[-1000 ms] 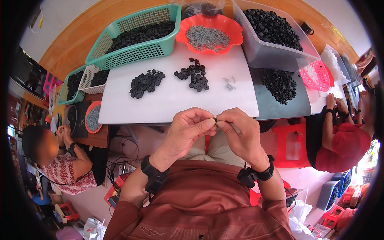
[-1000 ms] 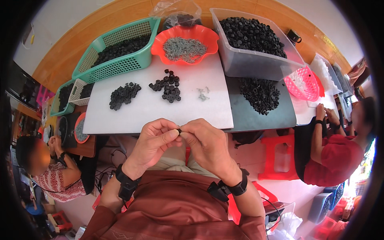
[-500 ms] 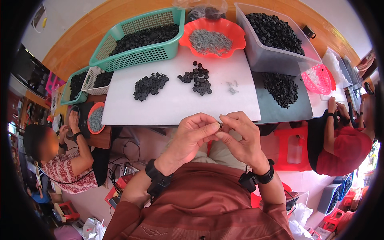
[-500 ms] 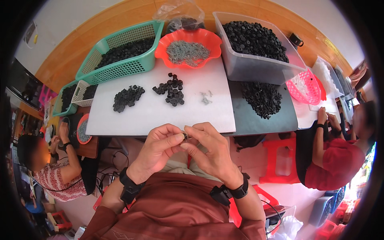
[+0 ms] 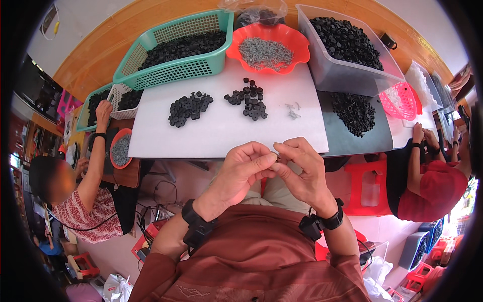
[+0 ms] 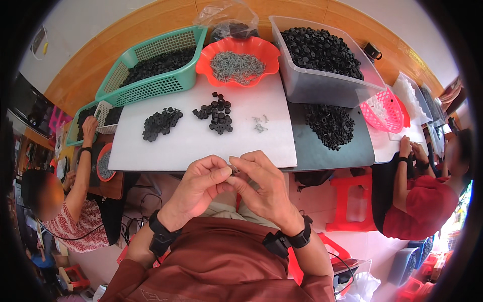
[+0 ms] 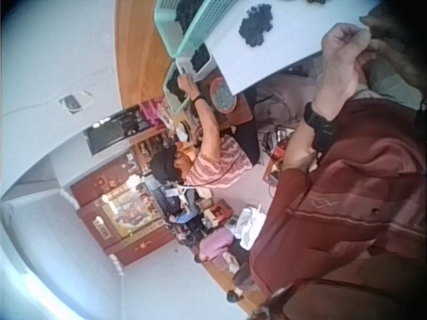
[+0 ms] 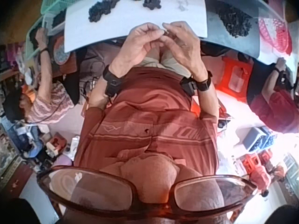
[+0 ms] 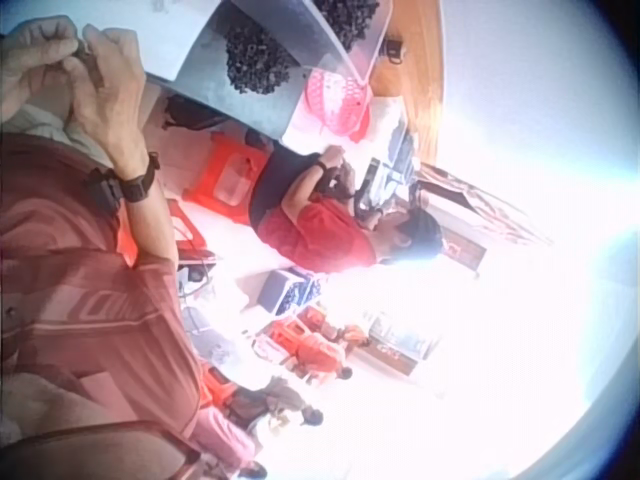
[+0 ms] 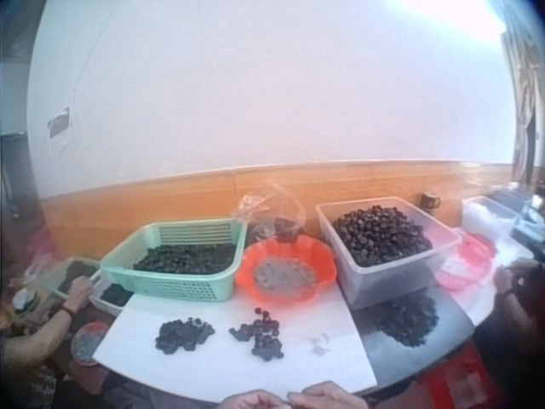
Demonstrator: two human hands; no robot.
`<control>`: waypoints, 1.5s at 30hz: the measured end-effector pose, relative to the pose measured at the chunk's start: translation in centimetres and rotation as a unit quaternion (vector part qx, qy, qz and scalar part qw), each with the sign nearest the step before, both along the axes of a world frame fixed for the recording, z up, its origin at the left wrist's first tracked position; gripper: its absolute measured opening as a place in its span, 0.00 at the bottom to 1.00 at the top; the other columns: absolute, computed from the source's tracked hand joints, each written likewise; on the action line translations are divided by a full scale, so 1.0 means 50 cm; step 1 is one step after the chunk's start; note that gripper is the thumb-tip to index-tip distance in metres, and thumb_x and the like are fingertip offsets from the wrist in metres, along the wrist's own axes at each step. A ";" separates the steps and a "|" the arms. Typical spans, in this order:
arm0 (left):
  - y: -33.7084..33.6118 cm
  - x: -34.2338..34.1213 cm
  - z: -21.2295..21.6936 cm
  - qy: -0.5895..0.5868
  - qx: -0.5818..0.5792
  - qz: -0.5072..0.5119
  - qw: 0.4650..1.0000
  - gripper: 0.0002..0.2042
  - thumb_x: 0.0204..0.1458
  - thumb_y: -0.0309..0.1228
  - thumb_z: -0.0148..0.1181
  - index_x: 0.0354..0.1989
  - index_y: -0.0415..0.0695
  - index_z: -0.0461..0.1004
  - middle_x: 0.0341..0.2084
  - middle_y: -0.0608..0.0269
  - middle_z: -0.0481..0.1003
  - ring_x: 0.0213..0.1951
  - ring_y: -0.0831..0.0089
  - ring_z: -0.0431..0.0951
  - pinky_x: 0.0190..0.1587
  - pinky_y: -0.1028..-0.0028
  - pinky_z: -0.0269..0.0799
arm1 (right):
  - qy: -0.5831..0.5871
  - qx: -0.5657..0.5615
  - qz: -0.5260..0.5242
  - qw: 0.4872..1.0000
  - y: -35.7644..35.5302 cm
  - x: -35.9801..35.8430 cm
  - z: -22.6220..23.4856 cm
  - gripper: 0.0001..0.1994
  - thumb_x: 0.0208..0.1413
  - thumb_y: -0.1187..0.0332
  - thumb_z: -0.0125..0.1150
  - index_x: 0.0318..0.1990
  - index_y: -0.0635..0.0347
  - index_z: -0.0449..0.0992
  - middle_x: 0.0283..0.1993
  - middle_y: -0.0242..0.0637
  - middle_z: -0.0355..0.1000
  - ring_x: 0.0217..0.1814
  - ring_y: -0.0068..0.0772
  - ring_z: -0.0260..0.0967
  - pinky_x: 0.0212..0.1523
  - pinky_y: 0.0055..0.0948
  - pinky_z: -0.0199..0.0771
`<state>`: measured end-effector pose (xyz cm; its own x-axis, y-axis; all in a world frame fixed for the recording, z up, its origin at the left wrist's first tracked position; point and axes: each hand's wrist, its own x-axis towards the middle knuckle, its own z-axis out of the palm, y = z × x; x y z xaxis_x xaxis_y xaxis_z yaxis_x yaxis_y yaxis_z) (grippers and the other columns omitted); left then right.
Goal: Assembling small black plastic components and grey pins on a table.
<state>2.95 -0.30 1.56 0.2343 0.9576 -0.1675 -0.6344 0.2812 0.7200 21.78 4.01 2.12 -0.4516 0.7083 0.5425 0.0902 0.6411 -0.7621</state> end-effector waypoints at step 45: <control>0.005 0.004 0.012 -0.028 -0.045 0.046 0.998 0.11 0.64 0.29 0.61 0.52 0.44 0.75 0.41 0.66 0.80 0.41 0.78 0.81 0.44 0.75 0.80 | -0.053 0.188 -0.132 0.972 0.006 -0.037 -0.019 0.16 0.52 0.76 0.71 0.48 0.58 0.77 0.42 0.38 0.74 0.31 0.39 0.76 0.27 0.34 0.77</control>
